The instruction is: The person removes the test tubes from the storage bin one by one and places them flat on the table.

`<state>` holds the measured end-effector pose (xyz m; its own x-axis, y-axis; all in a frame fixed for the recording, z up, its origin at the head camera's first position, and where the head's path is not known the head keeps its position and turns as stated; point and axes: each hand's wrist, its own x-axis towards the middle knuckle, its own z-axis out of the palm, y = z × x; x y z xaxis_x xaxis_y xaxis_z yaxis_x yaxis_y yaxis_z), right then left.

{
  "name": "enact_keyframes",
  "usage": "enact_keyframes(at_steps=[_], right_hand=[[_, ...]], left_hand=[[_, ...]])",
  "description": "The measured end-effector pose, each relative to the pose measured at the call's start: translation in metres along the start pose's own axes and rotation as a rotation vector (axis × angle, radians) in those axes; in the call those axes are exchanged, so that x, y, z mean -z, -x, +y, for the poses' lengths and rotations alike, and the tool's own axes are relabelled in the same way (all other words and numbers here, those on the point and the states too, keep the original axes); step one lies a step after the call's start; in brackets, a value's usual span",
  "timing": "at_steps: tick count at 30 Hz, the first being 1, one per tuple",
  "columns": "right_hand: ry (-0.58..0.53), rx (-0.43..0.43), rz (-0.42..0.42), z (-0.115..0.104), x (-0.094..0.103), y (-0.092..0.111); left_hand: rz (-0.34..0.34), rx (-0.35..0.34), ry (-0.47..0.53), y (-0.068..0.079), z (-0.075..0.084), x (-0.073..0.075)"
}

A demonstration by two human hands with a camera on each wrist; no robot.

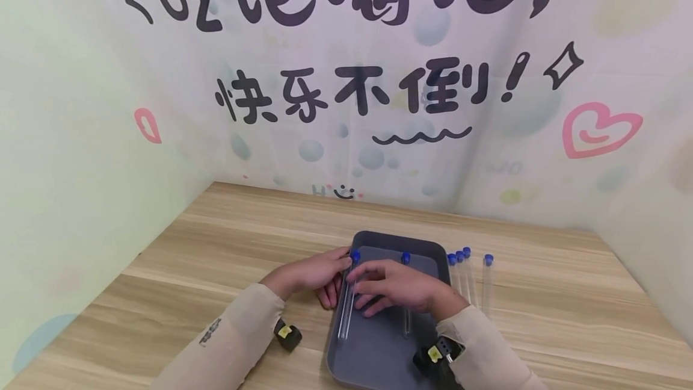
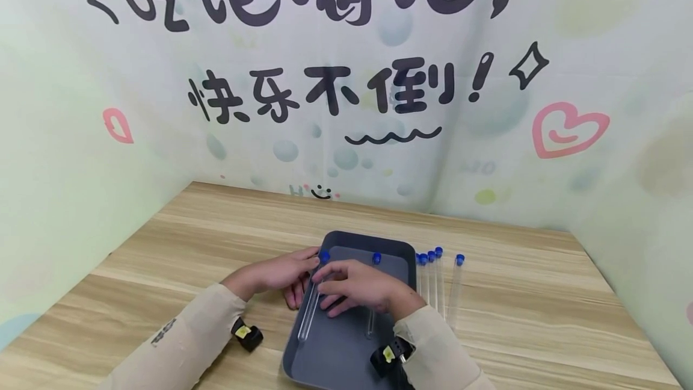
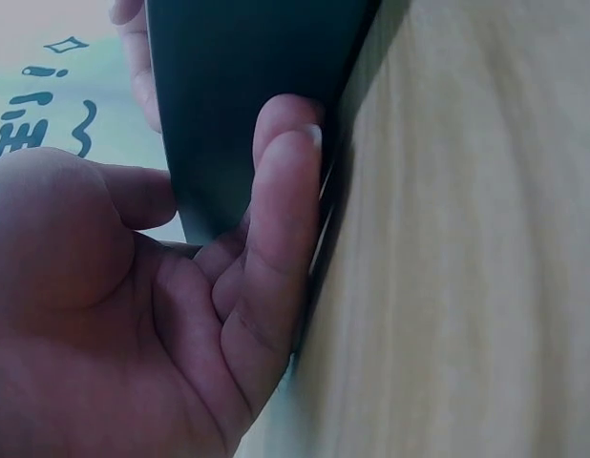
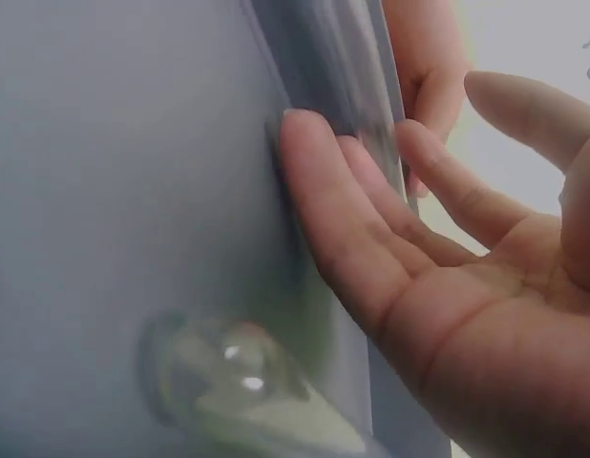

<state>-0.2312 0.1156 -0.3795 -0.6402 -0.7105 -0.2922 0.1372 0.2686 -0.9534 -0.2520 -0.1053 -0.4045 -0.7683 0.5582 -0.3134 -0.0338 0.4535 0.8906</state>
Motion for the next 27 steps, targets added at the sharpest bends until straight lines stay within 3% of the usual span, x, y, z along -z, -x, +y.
enact_keyframes(at_steps=[9, 27], right_hand=[[-0.017, 0.062, 0.108, 0.001, 0.005, 0.001], [-0.028, 0.173, 0.190, -0.012, 0.013, 0.012]], left_hand=[[0.001, -0.001, 0.008, 0.000, 0.000, -0.001], [0.000, -0.005, 0.004, 0.002, 0.002, -0.001]])
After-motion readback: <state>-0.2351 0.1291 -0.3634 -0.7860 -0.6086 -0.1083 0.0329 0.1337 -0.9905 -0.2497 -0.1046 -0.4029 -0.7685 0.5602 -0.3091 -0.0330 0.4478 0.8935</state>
